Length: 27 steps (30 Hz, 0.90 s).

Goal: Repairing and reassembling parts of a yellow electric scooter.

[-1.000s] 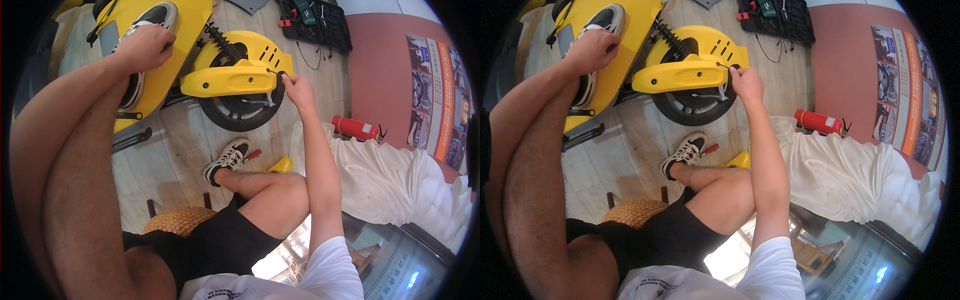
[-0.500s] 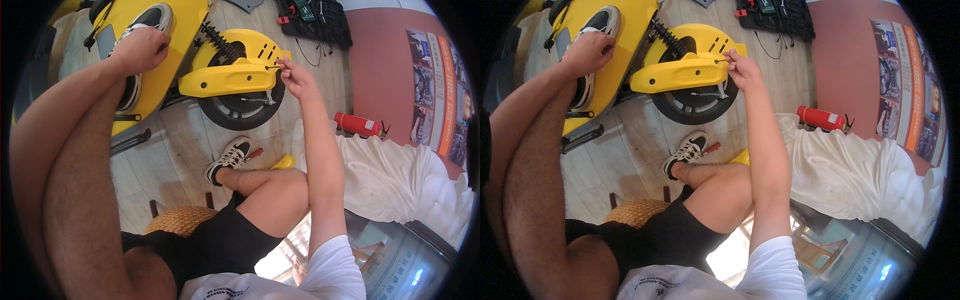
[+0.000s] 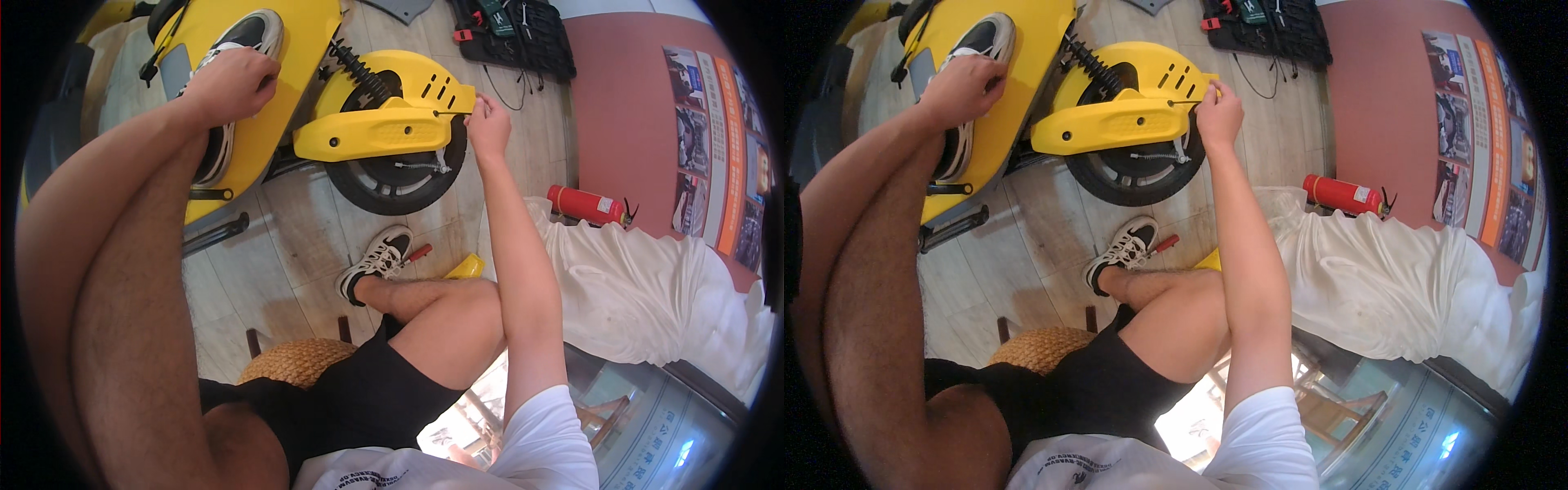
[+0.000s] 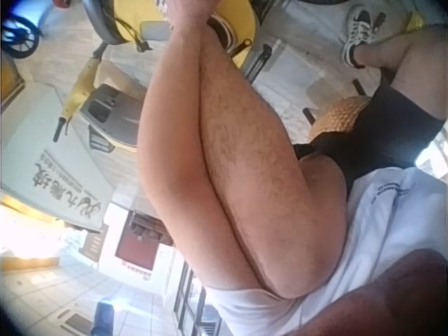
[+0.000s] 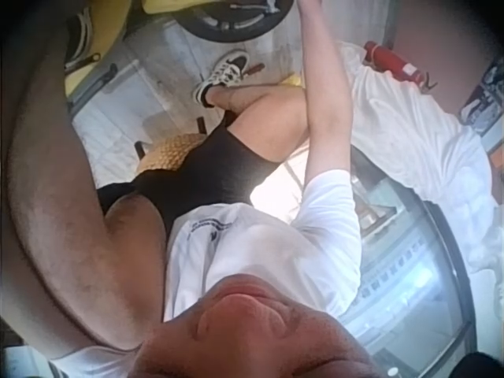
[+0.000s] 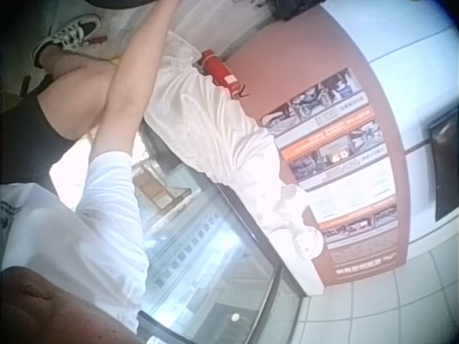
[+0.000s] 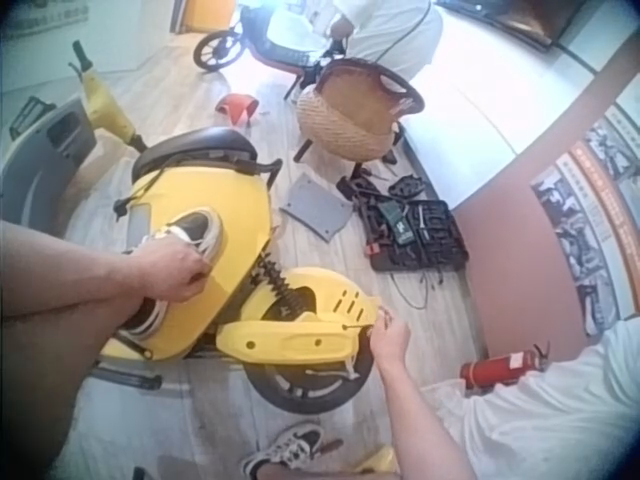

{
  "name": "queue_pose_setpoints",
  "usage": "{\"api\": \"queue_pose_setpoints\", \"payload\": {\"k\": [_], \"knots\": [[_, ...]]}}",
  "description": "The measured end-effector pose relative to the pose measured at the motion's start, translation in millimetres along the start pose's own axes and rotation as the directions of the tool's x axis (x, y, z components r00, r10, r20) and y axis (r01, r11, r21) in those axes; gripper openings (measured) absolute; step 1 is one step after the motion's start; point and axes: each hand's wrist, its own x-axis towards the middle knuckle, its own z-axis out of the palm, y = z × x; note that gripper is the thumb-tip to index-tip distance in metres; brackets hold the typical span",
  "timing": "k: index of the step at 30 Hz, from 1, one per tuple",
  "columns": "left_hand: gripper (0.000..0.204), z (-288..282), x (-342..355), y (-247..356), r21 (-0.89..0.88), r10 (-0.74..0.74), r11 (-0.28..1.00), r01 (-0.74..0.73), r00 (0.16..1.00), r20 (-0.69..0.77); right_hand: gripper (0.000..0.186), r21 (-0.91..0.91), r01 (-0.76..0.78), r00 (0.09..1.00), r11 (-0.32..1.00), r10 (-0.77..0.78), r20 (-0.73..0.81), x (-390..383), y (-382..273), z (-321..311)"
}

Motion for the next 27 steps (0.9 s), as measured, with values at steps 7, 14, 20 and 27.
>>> {"api": "queue_pose_setpoints", "payload": {"k": [7,14,20,27], "knots": [[0.017,-3,-5,-2,0.008,0.004,1.0,-0.004,1.0,0.001,0.031,0.19,-0.361,0.9,0.913,0.288,0.327,-15,-19,-21],[0.017,-2,-2,-2,-0.003,0.005,1.0,-0.005,1.0,0.011,0.027,0.18,-0.251,0.856,0.951,0.131,0.5,-33,-19,-18],[0.017,-1,-3,-2,0.005,0.005,1.0,-0.005,1.0,-0.006,0.022,0.299,-0.347,0.881,0.889,0.2,0.429,-24,-9,-14],[0.016,-6,0,1,0.003,-0.015,1.0,0.015,0.999,0.044,0.021,0.467,-0.672,0.682,0.575,0.234,0.692,-16,-22,-31]]}}
